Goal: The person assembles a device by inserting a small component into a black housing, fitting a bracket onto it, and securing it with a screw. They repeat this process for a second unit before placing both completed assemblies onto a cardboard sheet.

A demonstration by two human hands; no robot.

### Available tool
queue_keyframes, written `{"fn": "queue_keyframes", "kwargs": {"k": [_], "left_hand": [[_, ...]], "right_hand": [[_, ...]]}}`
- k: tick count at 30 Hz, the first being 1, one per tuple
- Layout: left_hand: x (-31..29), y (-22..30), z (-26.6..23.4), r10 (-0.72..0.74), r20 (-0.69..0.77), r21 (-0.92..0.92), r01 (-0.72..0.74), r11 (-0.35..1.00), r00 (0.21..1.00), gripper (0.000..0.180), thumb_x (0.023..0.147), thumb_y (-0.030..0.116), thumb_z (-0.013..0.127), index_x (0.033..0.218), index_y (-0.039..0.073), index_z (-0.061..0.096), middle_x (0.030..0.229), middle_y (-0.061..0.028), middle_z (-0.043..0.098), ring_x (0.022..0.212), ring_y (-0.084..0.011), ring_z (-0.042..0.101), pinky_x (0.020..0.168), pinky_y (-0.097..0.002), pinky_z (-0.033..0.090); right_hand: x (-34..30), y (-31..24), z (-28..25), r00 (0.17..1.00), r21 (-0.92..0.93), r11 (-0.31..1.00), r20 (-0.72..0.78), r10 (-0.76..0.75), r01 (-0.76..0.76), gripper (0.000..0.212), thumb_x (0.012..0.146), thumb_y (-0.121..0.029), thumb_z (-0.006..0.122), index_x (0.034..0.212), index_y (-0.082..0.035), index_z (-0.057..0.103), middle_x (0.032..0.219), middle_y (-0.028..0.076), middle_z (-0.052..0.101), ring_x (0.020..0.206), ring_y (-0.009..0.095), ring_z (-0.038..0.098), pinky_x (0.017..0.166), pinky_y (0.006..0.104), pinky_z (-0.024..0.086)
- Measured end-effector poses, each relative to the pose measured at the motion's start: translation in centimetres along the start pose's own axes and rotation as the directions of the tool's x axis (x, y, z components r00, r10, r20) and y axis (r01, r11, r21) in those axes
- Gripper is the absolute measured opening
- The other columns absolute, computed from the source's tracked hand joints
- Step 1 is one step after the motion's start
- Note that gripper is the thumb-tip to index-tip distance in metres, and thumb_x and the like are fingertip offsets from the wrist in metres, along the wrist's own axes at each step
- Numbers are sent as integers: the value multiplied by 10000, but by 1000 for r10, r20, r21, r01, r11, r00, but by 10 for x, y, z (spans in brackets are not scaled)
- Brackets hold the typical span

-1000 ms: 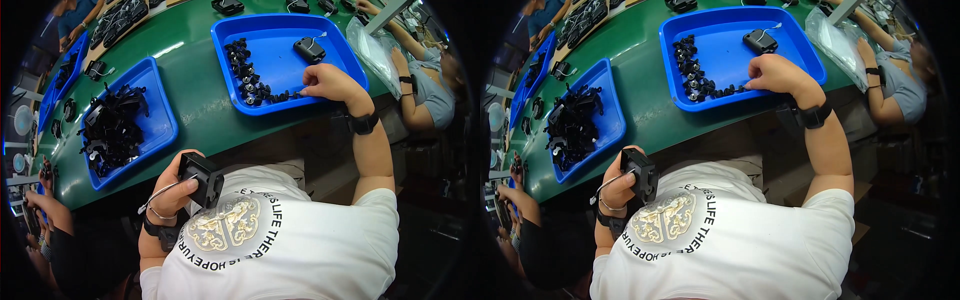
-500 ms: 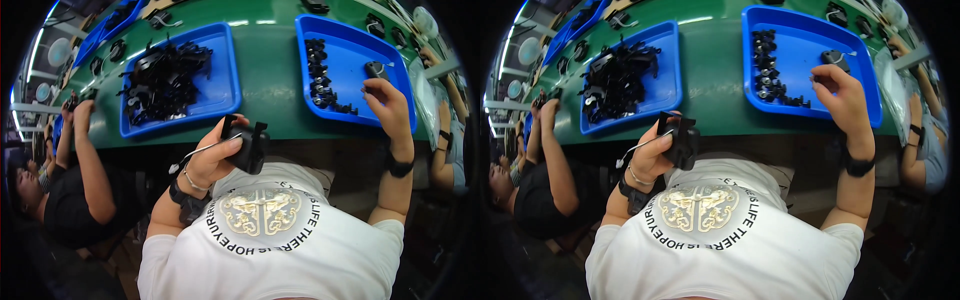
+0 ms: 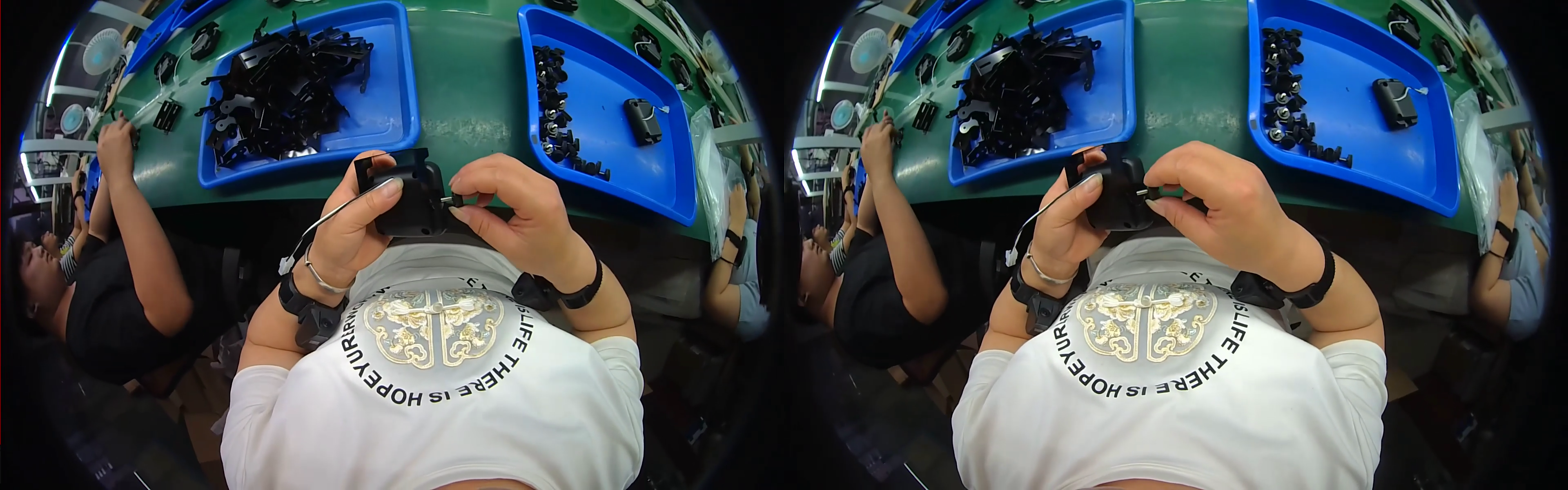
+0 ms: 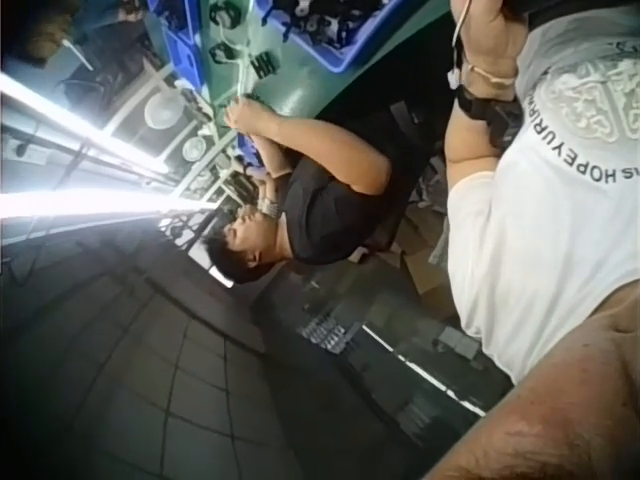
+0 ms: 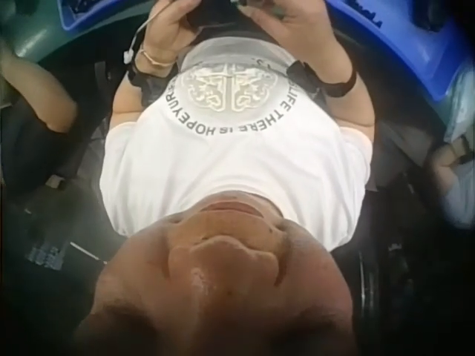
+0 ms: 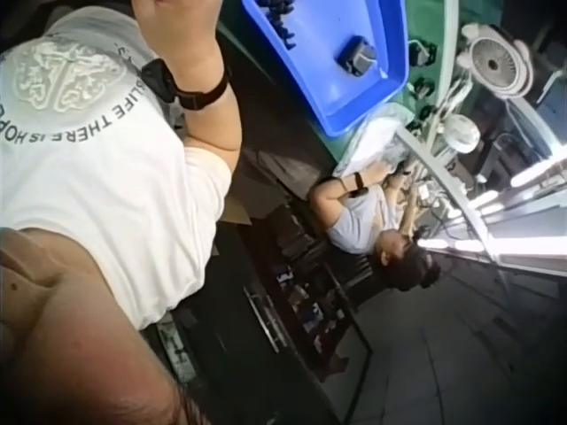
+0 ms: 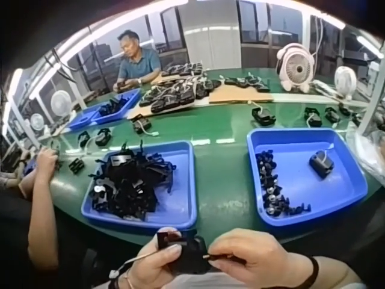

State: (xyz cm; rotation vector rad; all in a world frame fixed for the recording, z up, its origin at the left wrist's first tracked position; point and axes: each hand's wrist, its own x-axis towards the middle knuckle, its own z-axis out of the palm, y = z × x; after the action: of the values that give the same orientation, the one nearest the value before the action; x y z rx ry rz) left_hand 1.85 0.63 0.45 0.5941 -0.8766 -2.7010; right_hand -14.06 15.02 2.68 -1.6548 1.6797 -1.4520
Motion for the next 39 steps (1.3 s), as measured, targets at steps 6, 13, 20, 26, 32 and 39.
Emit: {"fn": "queue_keyframes", "kwargs": {"k": [6,13,20,26,32,39], "left_hand": [[-3,-3,-1,40,-63,15,-39,999,997,302,855,50,568,1116,86,421,1041,-72,521,976,-182,560,838,-344,492],[2,-6,-1,46,-119,69,-38,997,992,287,862,92,595,1094,83,427,970,-34,485,914,-146,545,805,-312,494],[2,-8,3,65,-142,74,-55,996,988,301,847,80,611,1081,77,422,975,-42,493,911,-145,544,804,-311,494],[0,-6,4,47,-64,147,-37,988,997,407,803,31,640,1128,64,397,1044,-71,513,960,-158,550,824,-306,491],[0,-10,3,149,27,240,-151,959,988,488,770,-30,649,1172,55,383,1068,-92,553,979,-158,568,842,-291,490],[2,-3,3,295,32,303,-290,908,955,470,768,-35,656,1149,57,395,1011,-66,586,931,-135,584,816,-269,500]], "right_hand": [[0,4,9,1000,-35,999,17,-25,25,251,686,69,691,908,3,596,866,109,607,711,179,598,604,256,495],[1,6,11,985,-216,964,-38,-167,155,259,657,56,711,889,-2,614,827,118,613,669,211,600,550,261,483],[-4,11,17,987,-147,982,-91,-135,121,244,666,55,702,887,-6,620,821,123,615,663,226,598,538,273,475],[-4,16,20,962,-274,936,-97,-255,221,191,699,7,702,867,5,610,783,124,613,654,235,592,515,275,459],[-3,17,16,998,-300,952,2,-59,57,121,808,-92,639,812,16,583,709,110,571,592,249,533,530,279,434],[2,18,32,984,147,982,-110,137,-120,225,891,-175,552,768,13,548,661,91,514,555,210,479,520,279,396]]}}
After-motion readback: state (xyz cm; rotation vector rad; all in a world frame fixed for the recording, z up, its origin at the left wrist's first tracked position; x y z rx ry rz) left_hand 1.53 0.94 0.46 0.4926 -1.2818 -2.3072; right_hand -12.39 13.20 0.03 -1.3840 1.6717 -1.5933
